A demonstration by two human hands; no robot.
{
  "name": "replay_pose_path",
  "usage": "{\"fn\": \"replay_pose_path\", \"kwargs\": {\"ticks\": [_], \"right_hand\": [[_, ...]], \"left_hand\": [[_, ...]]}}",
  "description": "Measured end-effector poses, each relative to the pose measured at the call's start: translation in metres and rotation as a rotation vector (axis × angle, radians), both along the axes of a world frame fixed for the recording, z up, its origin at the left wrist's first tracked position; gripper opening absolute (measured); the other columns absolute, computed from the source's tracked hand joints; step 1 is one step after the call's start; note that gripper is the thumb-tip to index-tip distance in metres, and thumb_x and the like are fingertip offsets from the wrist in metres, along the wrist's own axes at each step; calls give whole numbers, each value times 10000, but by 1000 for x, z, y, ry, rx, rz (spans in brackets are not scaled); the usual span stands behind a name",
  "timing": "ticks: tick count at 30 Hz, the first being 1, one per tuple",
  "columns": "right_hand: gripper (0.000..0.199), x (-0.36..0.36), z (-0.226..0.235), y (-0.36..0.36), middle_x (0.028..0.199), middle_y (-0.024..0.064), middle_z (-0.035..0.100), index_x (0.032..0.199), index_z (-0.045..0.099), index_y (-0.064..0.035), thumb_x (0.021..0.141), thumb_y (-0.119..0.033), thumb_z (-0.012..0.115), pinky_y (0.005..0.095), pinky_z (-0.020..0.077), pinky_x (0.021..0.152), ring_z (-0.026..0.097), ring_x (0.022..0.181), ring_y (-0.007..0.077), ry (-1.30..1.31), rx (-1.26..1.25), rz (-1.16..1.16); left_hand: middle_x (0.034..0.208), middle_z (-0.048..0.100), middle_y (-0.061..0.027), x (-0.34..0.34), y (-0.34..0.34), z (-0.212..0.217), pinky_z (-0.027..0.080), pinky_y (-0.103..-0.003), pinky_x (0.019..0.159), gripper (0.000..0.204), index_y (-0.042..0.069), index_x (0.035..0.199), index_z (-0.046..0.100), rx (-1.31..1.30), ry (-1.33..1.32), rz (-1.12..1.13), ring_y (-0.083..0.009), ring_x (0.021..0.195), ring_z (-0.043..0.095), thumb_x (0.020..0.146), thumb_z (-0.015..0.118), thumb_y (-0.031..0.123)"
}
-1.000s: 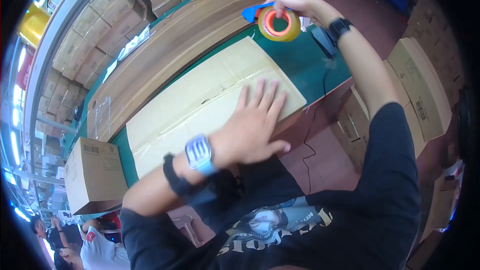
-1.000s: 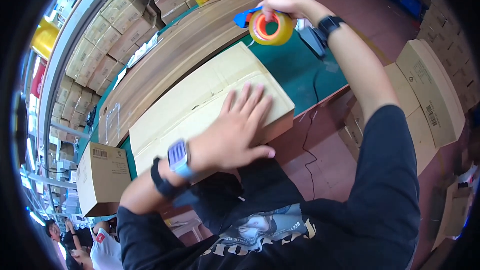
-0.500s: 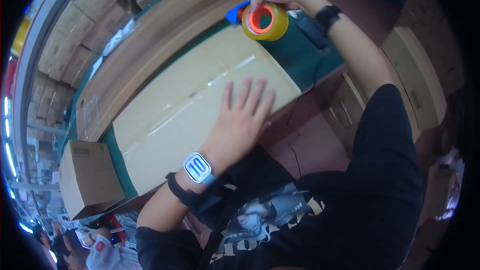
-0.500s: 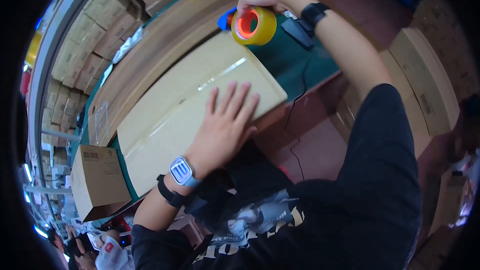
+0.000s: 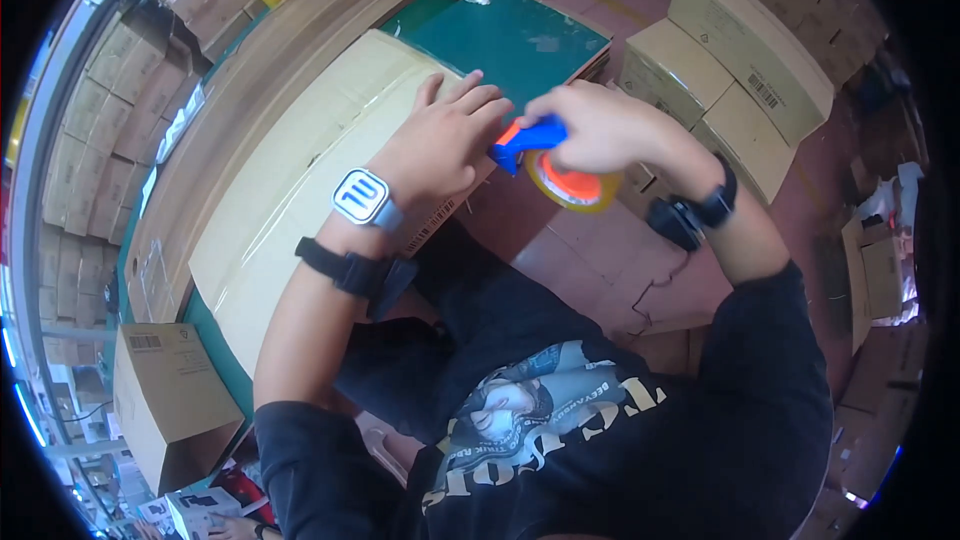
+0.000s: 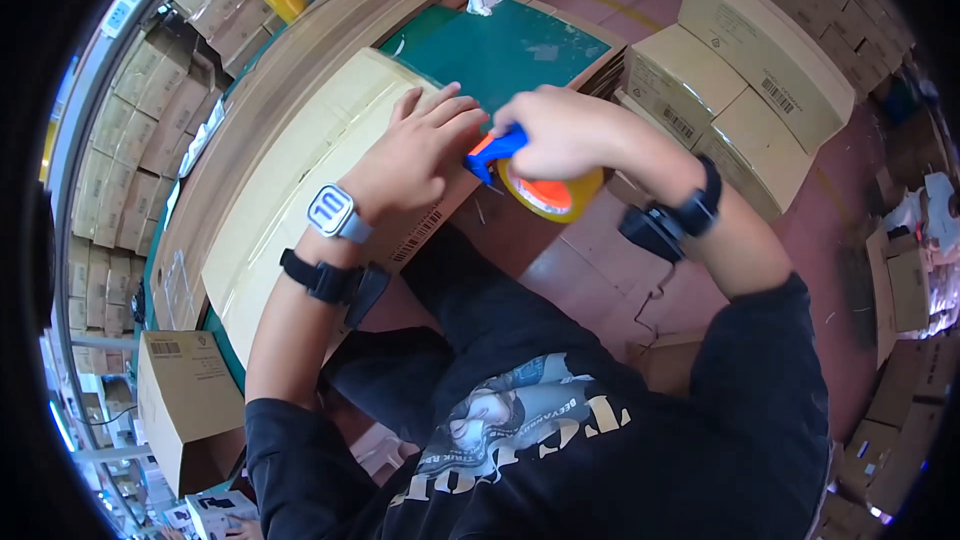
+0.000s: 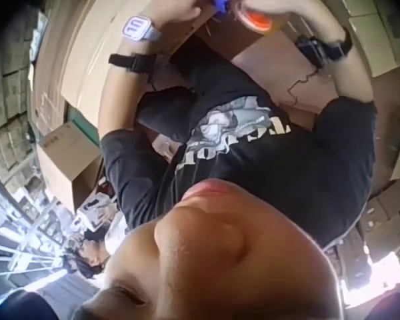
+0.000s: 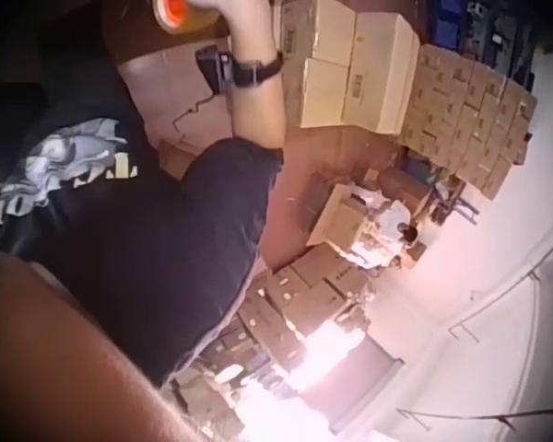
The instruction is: The person fills a cardboard box with smaller product boxes, closes the flaps, and seals the seams with a tape dispenser. Finally, the person lifts the sealed box and places it onto a stack of other boxes.
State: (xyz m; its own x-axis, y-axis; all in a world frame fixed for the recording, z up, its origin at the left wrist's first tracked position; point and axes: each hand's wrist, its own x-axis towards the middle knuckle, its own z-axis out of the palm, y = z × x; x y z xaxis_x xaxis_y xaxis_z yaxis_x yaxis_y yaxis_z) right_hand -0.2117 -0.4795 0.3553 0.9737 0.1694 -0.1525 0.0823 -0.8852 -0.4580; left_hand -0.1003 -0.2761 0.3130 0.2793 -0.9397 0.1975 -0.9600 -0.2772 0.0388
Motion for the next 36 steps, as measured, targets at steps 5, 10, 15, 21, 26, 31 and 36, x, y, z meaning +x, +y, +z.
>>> {"fn": "replay_pose_path", "kwargs": {"ticks": [5, 10, 15, 21, 26, 31, 36], "right_hand": [[394, 32, -73, 39, 957, 188, 732, 1001, 758, -46, 668, -238, 669, 405, 535, 796, 693, 885, 314, 1006, -467, 445], [536, 53, -95, -22, 1080, 159, 715, 1128, 693, 31, 655, -223, 697, 405, 537, 828, 688, 924, 318, 648, 2, 635], [699, 118, -80, -161, 1297, 228, 604, 1329, 541, 52, 708, -264, 603, 420, 457, 1065, 603, 1176, 350, 490, 1397, 346], [760, 244, -60, -27, 1269, 320, 593, 1395, 444, 55, 727, -290, 552, 422, 402, 1117, 558, 1235, 422, 270, 1818, 392], [789, 323, -121, 24, 1329, 222, 586, 1432, 432, 19, 725, -308, 562, 455, 406, 1111, 571, 1232, 380, 311, 1776, 227], [504, 281, -139, -38, 1194, 199, 649, 1172, 609, 31, 761, -258, 562, 421, 525, 945, 658, 1055, 297, 163, 1609, 77], [904, 91, -110, -28, 1356, 279, 541, 1423, 429, 68, 589, -177, 679, 444, 472, 1046, 610, 1175, 358, 657, 1652, 262]], "left_hand": [[1371, 512, -128, -1, -7, 3, 279, -586, 1130, 648, 96, 1300, 555, 138, -96, -38, -380, 1372, 397, 665, 676, 126], [1406, 509, -110, -13, 5, -18, 279, -579, 1142, 597, 115, 1292, 587, 168, -220, -11, -360, 1381, 401, 705, 666, 187], [1481, 479, -128, -51, 30, -25, 251, -563, 1173, 497, 70, 1225, 657, 187, -550, 5, -336, 1425, 363, 769, 674, 268], [1309, 623, -177, -140, 97, -36, 458, -402, 1046, 377, -24, 1105, 676, -218, 301, 402, -313, 1226, 584, 863, 685, 265], [1031, 707, -134, -150, 119, -47, 510, -297, 828, 285, -51, 1078, 669, -838, 742, 1002, -196, 878, 666, 948, 625, 199], [790, 692, -145, -159, 144, -28, 508, -285, 722, 335, -32, 940, 699, -935, 749, 1213, -178, 740, 658, 1000, 564, 269], [766, 670, -180, -121, 241, 4, 528, -320, 670, 659, -55, 855, 685, -731, 941, 1431, -226, 683, 653, 1028, 420, 523]]}}
